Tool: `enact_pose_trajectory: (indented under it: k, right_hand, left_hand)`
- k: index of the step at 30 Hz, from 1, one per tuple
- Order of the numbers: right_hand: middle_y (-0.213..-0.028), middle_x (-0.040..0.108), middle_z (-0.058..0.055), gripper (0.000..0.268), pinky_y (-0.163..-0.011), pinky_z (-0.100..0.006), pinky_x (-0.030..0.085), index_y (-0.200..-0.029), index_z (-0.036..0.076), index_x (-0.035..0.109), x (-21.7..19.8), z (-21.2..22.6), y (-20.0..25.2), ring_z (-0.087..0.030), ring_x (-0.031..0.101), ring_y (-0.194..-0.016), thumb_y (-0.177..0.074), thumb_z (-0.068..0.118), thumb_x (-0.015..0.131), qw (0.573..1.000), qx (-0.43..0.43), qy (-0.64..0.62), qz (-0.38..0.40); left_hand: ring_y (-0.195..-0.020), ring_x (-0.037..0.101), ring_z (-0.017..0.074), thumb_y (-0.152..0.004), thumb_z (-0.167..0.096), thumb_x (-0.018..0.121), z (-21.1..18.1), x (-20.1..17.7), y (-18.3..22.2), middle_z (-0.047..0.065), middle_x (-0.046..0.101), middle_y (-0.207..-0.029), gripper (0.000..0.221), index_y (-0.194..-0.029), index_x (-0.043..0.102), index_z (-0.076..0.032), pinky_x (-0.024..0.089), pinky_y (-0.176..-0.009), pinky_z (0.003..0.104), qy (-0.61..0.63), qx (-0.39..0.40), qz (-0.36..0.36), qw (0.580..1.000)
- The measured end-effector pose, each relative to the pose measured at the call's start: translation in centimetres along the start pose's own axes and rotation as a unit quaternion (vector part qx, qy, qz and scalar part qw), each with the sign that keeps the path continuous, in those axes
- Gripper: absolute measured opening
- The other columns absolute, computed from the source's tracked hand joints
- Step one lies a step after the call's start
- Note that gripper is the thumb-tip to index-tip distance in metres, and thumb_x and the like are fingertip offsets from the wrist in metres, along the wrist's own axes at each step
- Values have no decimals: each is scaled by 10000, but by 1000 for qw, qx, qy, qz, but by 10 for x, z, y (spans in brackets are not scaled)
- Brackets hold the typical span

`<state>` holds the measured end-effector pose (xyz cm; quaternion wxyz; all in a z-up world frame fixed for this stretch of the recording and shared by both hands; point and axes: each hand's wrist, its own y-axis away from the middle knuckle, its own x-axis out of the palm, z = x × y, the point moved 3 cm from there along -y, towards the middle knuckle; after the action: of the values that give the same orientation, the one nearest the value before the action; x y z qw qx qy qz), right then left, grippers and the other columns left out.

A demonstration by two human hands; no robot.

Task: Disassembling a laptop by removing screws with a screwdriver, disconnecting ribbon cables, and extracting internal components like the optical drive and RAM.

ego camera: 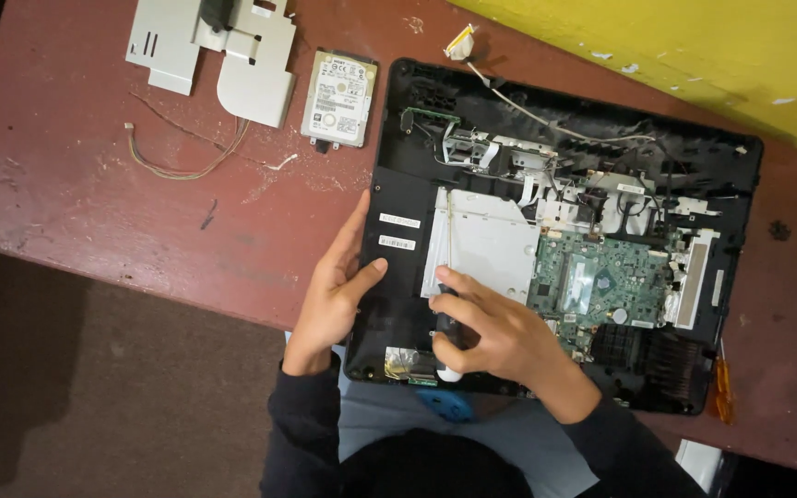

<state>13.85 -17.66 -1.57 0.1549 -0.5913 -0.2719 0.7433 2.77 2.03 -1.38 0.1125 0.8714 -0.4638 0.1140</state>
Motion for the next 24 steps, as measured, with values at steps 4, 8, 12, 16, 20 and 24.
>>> enact_pose_trajectory:
  k: [4,8,12,16,20,24]
  right_hand:
    - [-1148,692,-36,303,-917,-378,642,-1052,290,549,5,3,10,-352,679,-1196,-972,10,631,999,19,33,27]
    - [-1164,677,-37,294,-907,-379,642,-1036,267,545,-5,8,-1,-357,662,-1229,-980,-17,599,998,37,42,37]
    - [-1176,666,-38,291,-900,-379,643,-1024,250,541,-17,10,-19,-362,649,-1253,-985,-37,575,998,40,40,41]
    - [-1226,652,-118,256,-928,-391,653,-1091,194,528,-42,-4,-46,-432,591,-1322,-945,8,629,987,95,-77,102]
    - [-1310,569,-211,158,-869,-268,714,-1199,82,394,-71,-26,-84,-483,557,-1371,-1071,148,458,946,168,-222,165]
    - [-1420,603,-255,493,-483,-98,594,-1321,107,435,-85,-58,-119,-324,654,-1287,-912,-147,539,918,267,-215,199]
  left_hand:
    - [-1386,507,381,-948,122,540,-5,1,0,295,463,-1556,713,-1608,311,-21,493,-1095,511,-13,1,9,1000]
    - [-1416,466,376,-939,126,548,-5,2,1,293,451,-1565,722,-1608,316,-17,469,-1108,511,-13,1,7,1000]
    - [-1417,467,406,-940,130,538,-4,1,2,313,440,-1561,722,-1608,302,-11,456,-1120,532,-12,9,3,1000]
    - [-1449,427,396,-960,107,536,-5,2,3,296,429,-1583,716,-1620,303,-43,433,-1134,532,-16,2,7,1000]
    - [-1595,210,226,-1012,-41,522,-11,6,4,110,237,-1710,677,-1618,227,-91,245,-1284,392,11,-50,34,998]
    - [-1580,256,220,-1007,-36,530,-7,6,4,106,265,-1702,682,-1619,236,-98,291,-1266,378,25,-53,32,998]
